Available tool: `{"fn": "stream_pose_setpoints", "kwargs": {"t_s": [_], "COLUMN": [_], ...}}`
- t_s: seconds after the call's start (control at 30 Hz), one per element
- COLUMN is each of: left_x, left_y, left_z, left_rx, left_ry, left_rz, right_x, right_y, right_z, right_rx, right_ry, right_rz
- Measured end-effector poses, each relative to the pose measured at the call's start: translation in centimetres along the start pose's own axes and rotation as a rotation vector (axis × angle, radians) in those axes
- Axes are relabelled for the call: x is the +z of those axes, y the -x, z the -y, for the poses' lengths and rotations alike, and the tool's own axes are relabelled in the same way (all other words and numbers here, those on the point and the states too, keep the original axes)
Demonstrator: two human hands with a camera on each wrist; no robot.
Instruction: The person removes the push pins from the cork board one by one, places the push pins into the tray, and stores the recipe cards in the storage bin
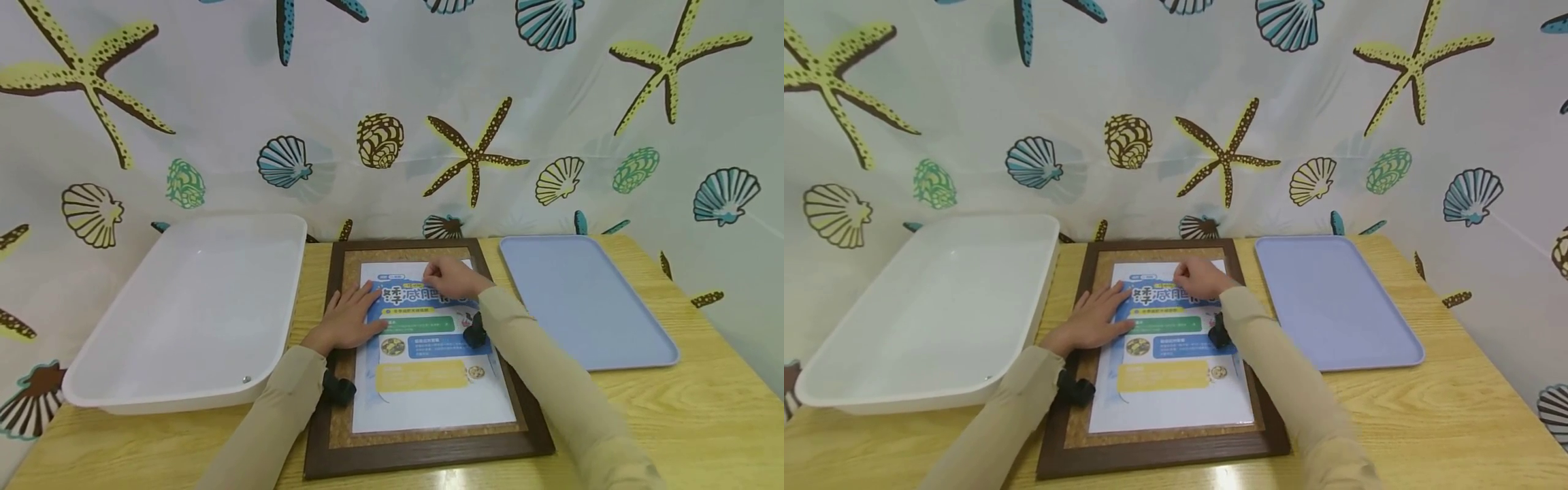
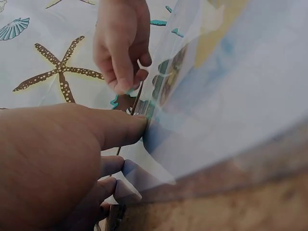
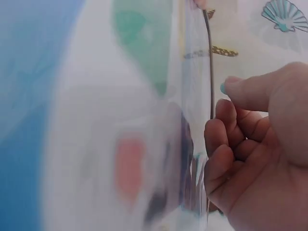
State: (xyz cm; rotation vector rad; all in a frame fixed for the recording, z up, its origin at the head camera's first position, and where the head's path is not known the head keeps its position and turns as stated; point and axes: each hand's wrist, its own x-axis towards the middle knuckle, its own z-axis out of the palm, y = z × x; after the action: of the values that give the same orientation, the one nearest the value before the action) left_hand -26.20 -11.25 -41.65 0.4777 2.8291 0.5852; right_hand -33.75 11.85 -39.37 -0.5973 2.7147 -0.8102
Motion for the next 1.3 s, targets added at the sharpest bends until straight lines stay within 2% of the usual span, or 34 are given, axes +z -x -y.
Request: {"fn": "stream_pose_setpoints", "kwargs": {"t_s": [0.27, 0.5, 0.73, 0.87, 1.07, 1.3], "left_x": [0.0, -0.4, -0.4, -0.4, -0.5, -0.5], "left_y": [0.1, 0.6, 0.4, 0.4, 0.5, 0.6], "left_z": [-0.1, -0.9, -1.0, -0.9, -0.5, -0.7], "left_rx": [0.016, 0.003, 0.010, 0.016, 0.019, 0.019], "left_ry": [-0.004, -0.005, -0.008, -0.005, -0.011, -0.006], "left_rz": [-0.021, -0.003, -0.011, -0.007, -0.021, -0.009], "right_x": [-1.6, -3.0, -4.8, -5.7, -6.6, -6.9], "right_y": [3.0, 5.7, 8.1, 9.5, 10.7, 11.4], "right_z": [-2.8, -5.5, -9.0, -10.6, -12.4, -13.2], "right_rx": [-0.013, 0.007, 0.022, 0.068, 0.134, 0.157], "right_ry": [-0.060, -0.128, -0.143, -0.122, -0.092, -0.095], "right_rz": [-0.088, -0.103, -0.139, -0.158, -0.176, -0.183]}}
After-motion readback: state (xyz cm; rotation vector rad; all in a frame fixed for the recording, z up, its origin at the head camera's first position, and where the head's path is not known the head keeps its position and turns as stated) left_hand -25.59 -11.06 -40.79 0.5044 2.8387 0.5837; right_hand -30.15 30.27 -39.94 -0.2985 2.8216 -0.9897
